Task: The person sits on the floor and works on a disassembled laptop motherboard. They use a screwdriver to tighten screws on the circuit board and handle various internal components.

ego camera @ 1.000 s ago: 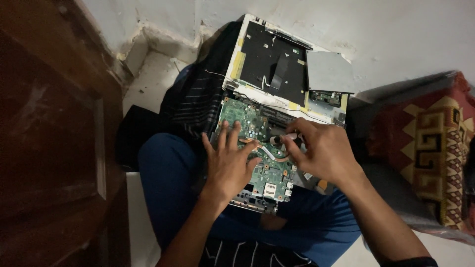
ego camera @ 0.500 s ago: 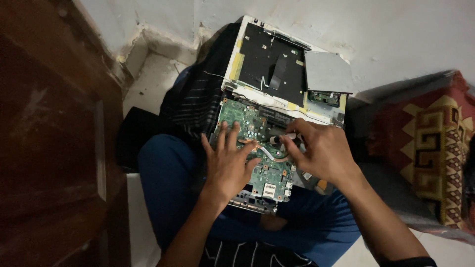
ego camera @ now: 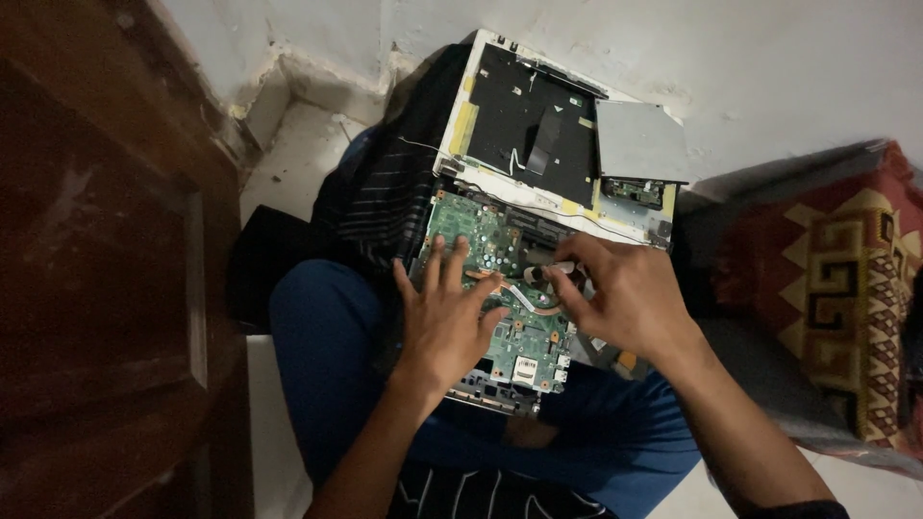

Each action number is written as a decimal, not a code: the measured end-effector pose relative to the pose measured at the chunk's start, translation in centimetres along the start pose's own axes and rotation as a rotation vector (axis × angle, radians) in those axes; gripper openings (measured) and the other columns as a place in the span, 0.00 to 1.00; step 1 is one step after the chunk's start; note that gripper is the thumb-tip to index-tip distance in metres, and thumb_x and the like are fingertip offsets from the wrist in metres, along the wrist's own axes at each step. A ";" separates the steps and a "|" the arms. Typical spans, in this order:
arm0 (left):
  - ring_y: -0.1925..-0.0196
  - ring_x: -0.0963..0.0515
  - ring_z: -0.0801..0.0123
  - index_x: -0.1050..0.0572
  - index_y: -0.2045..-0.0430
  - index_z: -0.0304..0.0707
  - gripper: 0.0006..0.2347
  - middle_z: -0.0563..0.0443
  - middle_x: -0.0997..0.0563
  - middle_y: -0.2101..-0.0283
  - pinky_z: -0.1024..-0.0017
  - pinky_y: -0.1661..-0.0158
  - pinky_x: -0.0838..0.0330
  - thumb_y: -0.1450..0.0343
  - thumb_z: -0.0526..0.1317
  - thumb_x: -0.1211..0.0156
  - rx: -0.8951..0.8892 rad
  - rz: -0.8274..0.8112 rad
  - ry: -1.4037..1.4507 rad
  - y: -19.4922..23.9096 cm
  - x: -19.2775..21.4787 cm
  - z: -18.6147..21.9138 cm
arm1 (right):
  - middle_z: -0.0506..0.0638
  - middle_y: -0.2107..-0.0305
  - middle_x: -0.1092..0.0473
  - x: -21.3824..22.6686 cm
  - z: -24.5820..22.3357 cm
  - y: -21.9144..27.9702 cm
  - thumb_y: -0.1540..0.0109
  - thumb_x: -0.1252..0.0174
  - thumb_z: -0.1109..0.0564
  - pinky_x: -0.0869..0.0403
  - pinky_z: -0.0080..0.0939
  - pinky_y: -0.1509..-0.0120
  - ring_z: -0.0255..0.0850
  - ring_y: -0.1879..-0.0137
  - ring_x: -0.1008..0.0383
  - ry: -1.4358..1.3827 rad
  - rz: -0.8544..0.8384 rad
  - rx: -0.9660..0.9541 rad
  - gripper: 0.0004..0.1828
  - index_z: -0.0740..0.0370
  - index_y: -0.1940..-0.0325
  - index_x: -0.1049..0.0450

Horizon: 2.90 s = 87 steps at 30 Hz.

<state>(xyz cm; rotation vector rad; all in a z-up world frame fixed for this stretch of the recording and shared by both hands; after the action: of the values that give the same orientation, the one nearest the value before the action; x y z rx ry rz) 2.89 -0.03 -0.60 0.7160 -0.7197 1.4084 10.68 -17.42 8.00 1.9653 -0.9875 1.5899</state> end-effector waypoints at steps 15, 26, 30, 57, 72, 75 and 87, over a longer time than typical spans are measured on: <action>0.25 0.48 0.29 0.20 0.48 0.48 0.17 0.29 0.38 0.31 0.13 0.41 0.65 0.28 0.51 0.40 0.003 -0.002 -0.032 -0.1 -0.3 0.0 | 0.50 0.93 0.34 0.5 0.1 0.1 0.40 0.39 0.47 0.29 0.46 0.73 0.52 0.85 0.31 0.025 0.035 -0.006 0.10 0.52 0.59 0.23; 0.25 0.47 0.29 0.20 0.49 0.49 0.16 0.28 0.36 0.32 0.13 0.42 0.63 0.28 0.51 0.40 -0.002 0.010 -0.034 -0.1 -0.1 0.1 | 0.52 0.90 0.30 0.2 -0.1 -0.3 0.40 0.38 0.49 0.29 0.44 0.73 0.49 0.85 0.29 0.022 0.009 -0.009 0.09 0.54 0.60 0.22; 0.25 0.47 0.28 0.20 0.48 0.48 0.16 0.28 0.36 0.32 0.12 0.42 0.63 0.27 0.51 0.40 -0.017 0.019 -0.036 0.0 -0.1 0.1 | 0.50 0.88 0.29 0.5 -0.7 -0.2 0.42 0.37 0.50 0.28 0.46 0.73 0.49 0.84 0.29 0.028 -0.004 0.016 0.09 0.53 0.60 0.21; 0.27 0.43 0.28 0.19 0.51 0.49 0.15 0.28 0.34 0.33 0.12 0.44 0.59 0.29 0.50 0.37 -0.049 0.073 -0.069 0.2 -0.6 0.0 | 0.59 0.65 0.24 0.6 -1.3 0.6 0.43 0.37 0.48 0.25 0.70 0.62 0.69 0.63 0.22 -0.062 -0.079 -0.075 0.20 0.52 0.50 0.31; 0.27 0.43 0.30 0.19 0.50 0.50 0.15 0.31 0.35 0.34 0.12 0.45 0.57 0.28 0.51 0.37 -0.053 0.057 -0.072 0.1 -1.0 -0.5 | 0.54 0.72 0.23 -0.5 -1.1 2.0 0.34 0.46 0.46 0.23 0.58 0.63 0.60 0.65 0.19 0.022 -0.037 -0.098 0.12 0.54 0.53 0.27; 0.28 0.42 0.31 0.19 0.50 0.51 0.15 0.31 0.34 0.34 0.13 0.44 0.57 0.28 0.53 0.38 -0.056 0.075 -0.094 -0.1 -1.3 -0.8 | 0.60 0.67 0.23 0.2 -1.4 1.9 0.41 0.39 0.53 0.24 0.65 0.65 0.68 0.63 0.22 -0.140 -0.041 -0.083 0.17 0.57 0.50 0.30; 0.29 0.41 0.29 0.20 0.51 0.47 0.17 0.29 0.33 0.36 0.10 0.46 0.57 0.25 0.55 0.46 -0.071 0.089 -0.086 -0.2 -1.4 -0.7 | 0.62 0.66 0.24 0.9 -0.4 1.1 0.45 0.37 0.52 0.24 0.71 0.64 0.70 0.63 0.22 -0.127 -0.041 -0.038 0.27 0.57 0.43 0.33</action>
<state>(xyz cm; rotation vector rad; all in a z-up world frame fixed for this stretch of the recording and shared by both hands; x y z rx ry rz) 3.01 -0.37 -2.13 0.6997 -0.8738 1.4324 9.65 -18.10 8.82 2.0677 -1.0111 1.4290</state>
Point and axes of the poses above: each hand's wrist, its own y-axis away from the middle knuckle, its own x-axis out of the back of the hand, z = x × y, the point moved 3 cm from there along -y, towards the middle knuckle
